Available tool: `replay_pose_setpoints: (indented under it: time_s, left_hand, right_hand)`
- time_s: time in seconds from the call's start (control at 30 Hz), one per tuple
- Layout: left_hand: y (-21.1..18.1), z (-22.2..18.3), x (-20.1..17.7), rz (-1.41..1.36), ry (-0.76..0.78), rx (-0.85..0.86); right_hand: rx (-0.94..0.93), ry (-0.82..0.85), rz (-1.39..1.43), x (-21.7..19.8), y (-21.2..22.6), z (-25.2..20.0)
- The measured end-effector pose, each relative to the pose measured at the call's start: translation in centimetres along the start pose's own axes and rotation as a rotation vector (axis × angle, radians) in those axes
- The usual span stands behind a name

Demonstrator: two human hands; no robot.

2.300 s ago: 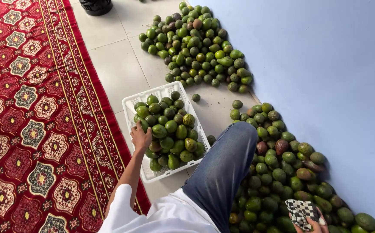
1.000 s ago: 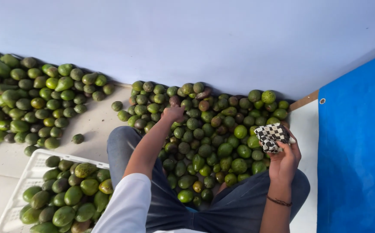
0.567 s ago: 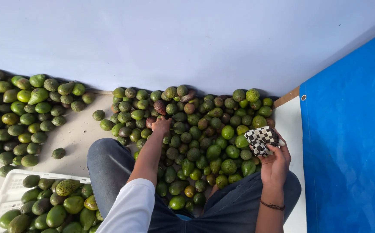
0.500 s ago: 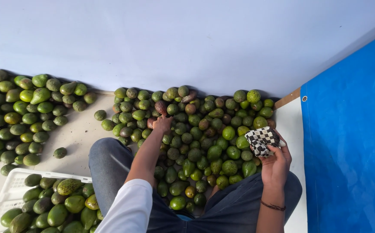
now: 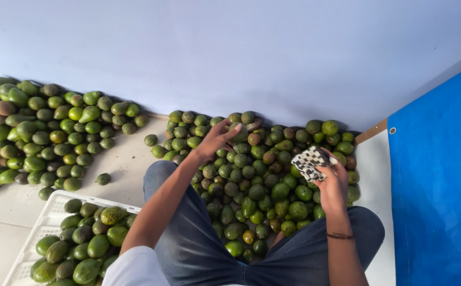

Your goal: The person sits cross-legged on the floor and wipes individual avocados with a checkered cloth, picking them from a large pile and placing them into a white plastic crate. The person repeats this process for several avocados.

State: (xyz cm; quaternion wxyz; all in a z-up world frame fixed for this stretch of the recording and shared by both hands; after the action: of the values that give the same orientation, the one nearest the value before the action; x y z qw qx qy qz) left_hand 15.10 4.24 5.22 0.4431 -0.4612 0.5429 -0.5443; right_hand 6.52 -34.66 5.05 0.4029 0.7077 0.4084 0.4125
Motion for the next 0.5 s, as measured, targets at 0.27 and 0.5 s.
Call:
replay_pose_setpoints:
  time_s: [0.27,0.5]
  left_hand:
    - [3.2,-4.8,5.4,-0.455,-0.005,-0.086]
    - [7.4,-4.9,5.9,-0.401,-0.044,0.031]
  right_hand:
    - [-0.227,0.324,-0.437,11.4,-0.7,-0.2]
    - [-0.363,0.240,-0.643,12.8,-4.8,-1.6]
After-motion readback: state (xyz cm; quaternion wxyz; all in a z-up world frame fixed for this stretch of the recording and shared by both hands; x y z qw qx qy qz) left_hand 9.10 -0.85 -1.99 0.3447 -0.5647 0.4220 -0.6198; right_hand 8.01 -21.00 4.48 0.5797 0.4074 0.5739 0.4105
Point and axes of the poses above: each hand's wrist, its own z-axis towards the middle knuckle, its own x-axis out of the palm, y = z × x, the point moved 7 cm from there along z, towards the middle knuckle, and after that the axes turned 10 degrees about x, right-handed, at the moved point
